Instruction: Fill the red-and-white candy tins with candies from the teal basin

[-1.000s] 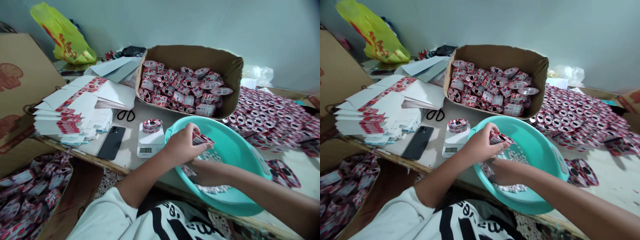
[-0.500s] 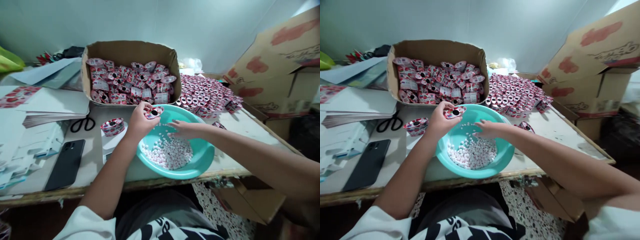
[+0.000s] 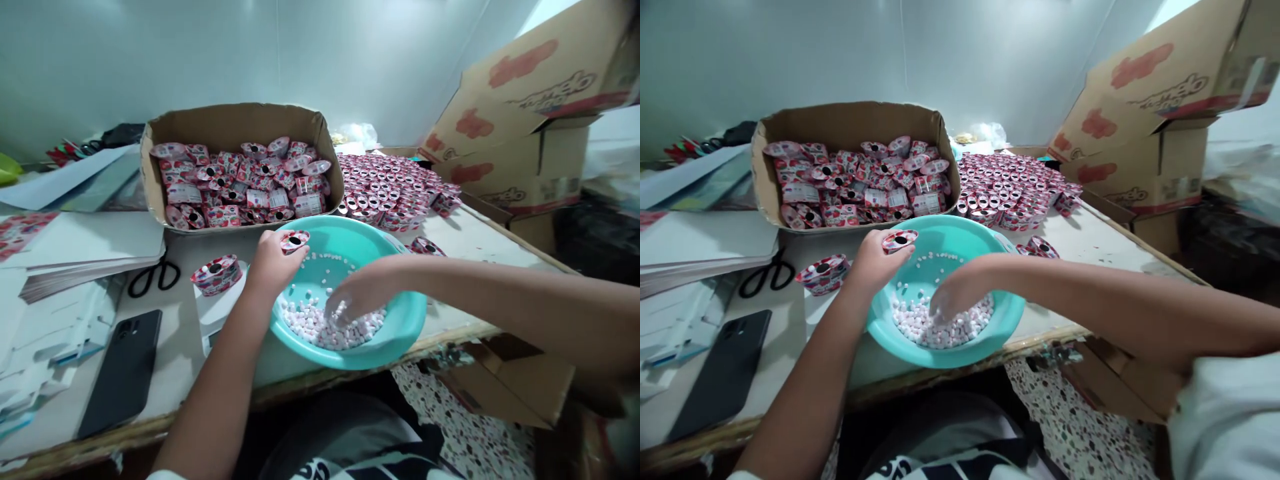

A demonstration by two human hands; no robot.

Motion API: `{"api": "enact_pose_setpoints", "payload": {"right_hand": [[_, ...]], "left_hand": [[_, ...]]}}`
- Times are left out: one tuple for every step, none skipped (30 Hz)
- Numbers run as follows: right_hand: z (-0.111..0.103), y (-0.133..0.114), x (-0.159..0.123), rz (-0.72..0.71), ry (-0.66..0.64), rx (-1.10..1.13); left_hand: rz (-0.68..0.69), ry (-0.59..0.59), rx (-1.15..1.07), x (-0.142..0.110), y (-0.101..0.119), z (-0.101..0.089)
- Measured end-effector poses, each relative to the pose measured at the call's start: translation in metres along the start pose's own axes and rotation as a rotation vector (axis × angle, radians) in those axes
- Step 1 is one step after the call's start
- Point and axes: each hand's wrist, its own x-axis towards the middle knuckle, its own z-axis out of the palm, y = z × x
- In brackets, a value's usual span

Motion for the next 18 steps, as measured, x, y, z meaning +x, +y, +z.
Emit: {"api": "enact_pose_setpoints", "payload": {"right_hand": [[-0.005,0.003,0.010,0.034,0.002,-0.008],[-0.009,0.006,0.020,0.075,0.020,-0.030],[-0.011,0.008,0.031,0.123,0.064,-0.061],[-0.010,0.010,0.041,0.169,0.125,-0.092],[-0.008,0.011,0.050,0.208,0.174,-0.122],[-0.004,0.011,0.058,0.234,0.205,-0.146],[0.001,0.011,0.065,0.246,0.219,-0.165],[0.007,0.010,0.070,0.243,0.219,-0.180],[0.013,0.009,0.074,0.227,0.211,-0.192],[0.017,0.008,0.077,0.202,0.197,-0.201],[0.021,0.007,0.078,0.170,0.181,-0.208],[0.023,0.008,0.079,0.133,0.162,-0.212],[0.024,0.009,0.079,0.095,0.143,-0.216],[0.023,0.010,0.078,0.055,0.127,-0.216],[0.021,0.012,0.077,0.015,0.115,-0.215],[0.019,0.015,0.076,-0.025,0.110,-0.212],[0.017,0.017,0.075,-0.064,0.112,-0.206],[0.014,0.020,0.075,-0.104,0.126,-0.196]], "left_hand": [[0.000,0.019,-0.021,0.000,0.000,0.000],[0.000,0.035,-0.043,0.001,-0.001,0.001],[-0.001,0.045,-0.063,0.001,-0.002,0.001],[-0.003,0.049,-0.076,0.002,-0.003,0.002],[-0.004,0.047,-0.086,0.002,-0.003,0.002],[-0.003,0.043,-0.094,0.002,-0.004,0.002],[-0.003,0.040,-0.100,0.003,-0.004,0.002],[-0.003,0.038,-0.104,0.002,-0.003,0.002],[-0.005,0.034,-0.107,0.002,-0.002,0.002],[-0.010,0.028,-0.110,0.002,-0.001,0.002],[-0.018,0.021,-0.111,0.001,0.000,0.002],[-0.027,0.013,-0.111,0.001,0.002,0.001],[-0.037,0.004,-0.111,0.001,0.003,0.001],[-0.045,-0.003,-0.111,0.001,0.004,0.001],[-0.052,-0.007,-0.110,0.001,0.004,0.002],[-0.058,-0.009,-0.108,0.001,0.004,0.002],[-0.061,-0.011,-0.107,0.002,0.003,0.002],[-0.062,-0.010,-0.111,0.002,0.003,0.002]]}}
